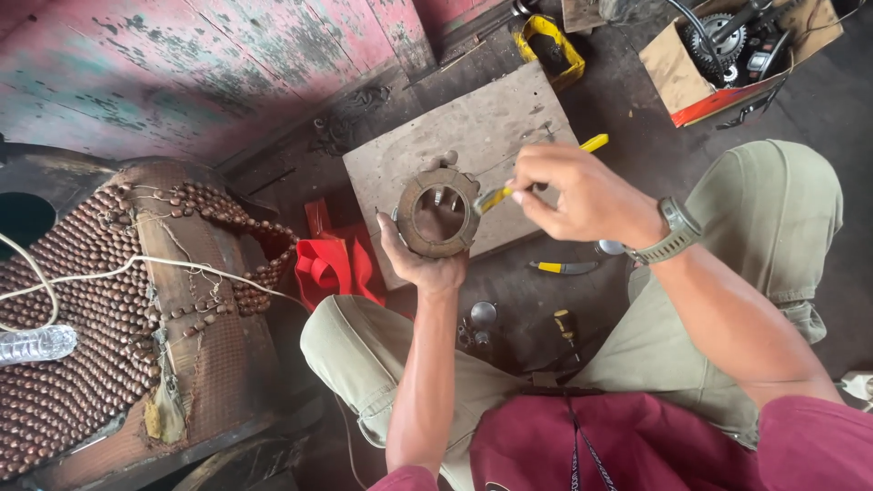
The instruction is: Using a utility knife to scrape and clean the friction surface of motorcycle brake shoes.
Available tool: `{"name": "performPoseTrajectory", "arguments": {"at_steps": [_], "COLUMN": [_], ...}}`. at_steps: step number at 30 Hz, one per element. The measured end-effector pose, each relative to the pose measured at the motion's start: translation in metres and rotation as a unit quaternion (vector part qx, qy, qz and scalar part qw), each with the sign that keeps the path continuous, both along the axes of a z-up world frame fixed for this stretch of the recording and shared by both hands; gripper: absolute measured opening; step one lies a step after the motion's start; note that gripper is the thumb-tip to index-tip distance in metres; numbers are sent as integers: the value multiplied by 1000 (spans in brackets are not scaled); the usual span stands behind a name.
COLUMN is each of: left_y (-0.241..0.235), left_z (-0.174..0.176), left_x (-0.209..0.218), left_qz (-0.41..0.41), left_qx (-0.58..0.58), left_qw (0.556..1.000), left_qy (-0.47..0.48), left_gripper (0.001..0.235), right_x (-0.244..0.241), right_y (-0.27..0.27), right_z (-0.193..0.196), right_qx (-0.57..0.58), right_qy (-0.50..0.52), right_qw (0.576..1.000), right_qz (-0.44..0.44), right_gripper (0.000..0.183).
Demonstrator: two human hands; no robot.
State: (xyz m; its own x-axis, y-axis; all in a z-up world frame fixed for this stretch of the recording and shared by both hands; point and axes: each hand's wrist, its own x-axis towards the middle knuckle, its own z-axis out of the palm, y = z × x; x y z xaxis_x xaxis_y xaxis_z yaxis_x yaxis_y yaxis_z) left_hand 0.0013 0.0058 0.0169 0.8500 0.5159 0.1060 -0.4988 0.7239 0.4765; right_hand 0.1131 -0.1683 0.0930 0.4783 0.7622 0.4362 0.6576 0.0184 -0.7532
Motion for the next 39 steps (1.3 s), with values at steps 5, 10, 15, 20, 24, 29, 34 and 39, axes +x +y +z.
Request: {"name": "performPoseTrajectory", "arguments": {"at_steps": [5, 10, 15, 20, 24, 29, 34, 39], "left_y": [4, 3, 6, 3, 5, 3, 6, 5], "left_z": [6, -7, 2, 7, 15, 16, 14, 9], "left_x": [-3, -7, -8, -6, -8, -9, -9, -11], "left_qz": [-15, -26, -30, -46, -54, -63, -66, -85], "left_qx": [49, 62, 115, 129, 133, 131, 87, 51], "left_qw": [998, 996, 990, 988, 987, 986, 991, 991], "left_qy": [24, 51, 75, 74, 67, 86, 74, 93], "left_gripper": [79, 77, 73, 72, 75, 74, 70, 73], "right_x": [8, -6, 8, 0, 8, 1, 11, -3], "right_y": [-7, 5, -4, 1, -10, -5, -12, -6], "right_z": [-9, -4, -9, -8, -4, -9, -9, 5], "right_qx": [-10, 56, -4, 2, -74, -5, -68, 35], "right_qy": [-87, -79, -194, -162, -225, -148, -235, -53], "right_qw": [992, 994, 973, 982, 955, 983, 952, 997], "right_qz": [-86, -53, -127, -98, -176, -106, -184, -49], "right_gripper": [17, 15, 19, 17, 20, 14, 15, 16]}}
